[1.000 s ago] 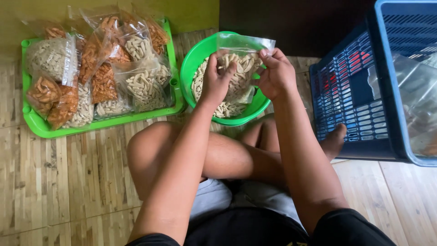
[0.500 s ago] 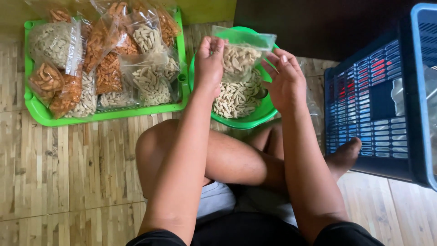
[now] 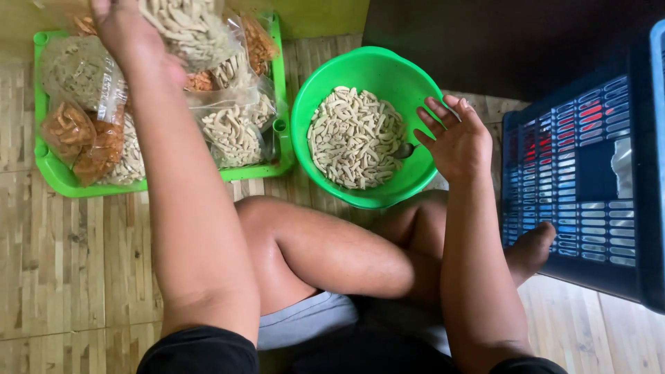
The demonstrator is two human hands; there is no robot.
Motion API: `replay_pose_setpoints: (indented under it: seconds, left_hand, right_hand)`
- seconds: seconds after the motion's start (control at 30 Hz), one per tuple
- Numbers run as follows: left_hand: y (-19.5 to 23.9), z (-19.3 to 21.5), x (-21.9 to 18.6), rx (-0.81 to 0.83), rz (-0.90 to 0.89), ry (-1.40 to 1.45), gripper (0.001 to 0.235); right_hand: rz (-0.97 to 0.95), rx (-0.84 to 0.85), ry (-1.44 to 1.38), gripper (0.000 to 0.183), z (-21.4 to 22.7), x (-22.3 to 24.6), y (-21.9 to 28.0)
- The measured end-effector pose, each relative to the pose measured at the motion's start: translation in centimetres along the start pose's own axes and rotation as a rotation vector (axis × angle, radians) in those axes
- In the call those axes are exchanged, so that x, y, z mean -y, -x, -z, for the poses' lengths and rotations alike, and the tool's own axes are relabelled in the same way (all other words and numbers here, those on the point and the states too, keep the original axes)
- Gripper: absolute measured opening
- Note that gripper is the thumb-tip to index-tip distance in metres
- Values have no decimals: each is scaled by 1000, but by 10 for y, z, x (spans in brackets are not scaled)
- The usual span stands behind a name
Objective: The person scoops light-colored snack pieces from a green bowl into small clear plastic bags using a metal spoon. The person seals each bag and places it into a green tray alongside other filled bags.
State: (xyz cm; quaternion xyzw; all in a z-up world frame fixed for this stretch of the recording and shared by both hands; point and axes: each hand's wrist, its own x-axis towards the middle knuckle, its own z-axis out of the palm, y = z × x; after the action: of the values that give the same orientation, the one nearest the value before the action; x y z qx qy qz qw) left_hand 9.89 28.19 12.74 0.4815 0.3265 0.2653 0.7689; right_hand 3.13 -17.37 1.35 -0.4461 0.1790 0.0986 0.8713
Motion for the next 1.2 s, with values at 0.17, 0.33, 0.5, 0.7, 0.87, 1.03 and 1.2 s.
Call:
replay_pose_setpoints:
  seconds: [0.17,0.33,0.5,0.7,0.87,1.03,1.2]
  left_hand:
    - [-95,56,61,-98,-182,-195,18]
    - [-104,73,84,-195,-153,-281,14]
    - [-110,69,93,-119,-75,-476,16]
    - [-92,59,63,-148,140,-634,25]
    - [-106,65,100,-59,62,-591,14]
    - [-82,55,100,-7,17,-682,9]
    - [-87,70,112,-64,-346,-710,25]
  right_hand:
    - [-8,-41,-22,22,-4,0,-4]
    - [-32,-49,-46,23,2,-2,-5]
    - [-29,-97,-23,23,-6,-3,-4]
    - [-26,-80,-12,20,-3,-5,-5]
    - [-45,-92,-15,19,-6,-9,-6]
    - [-40,-94,-41,18,-3,-5,-3]
    - [36,-126,-31,18,10,11,-4]
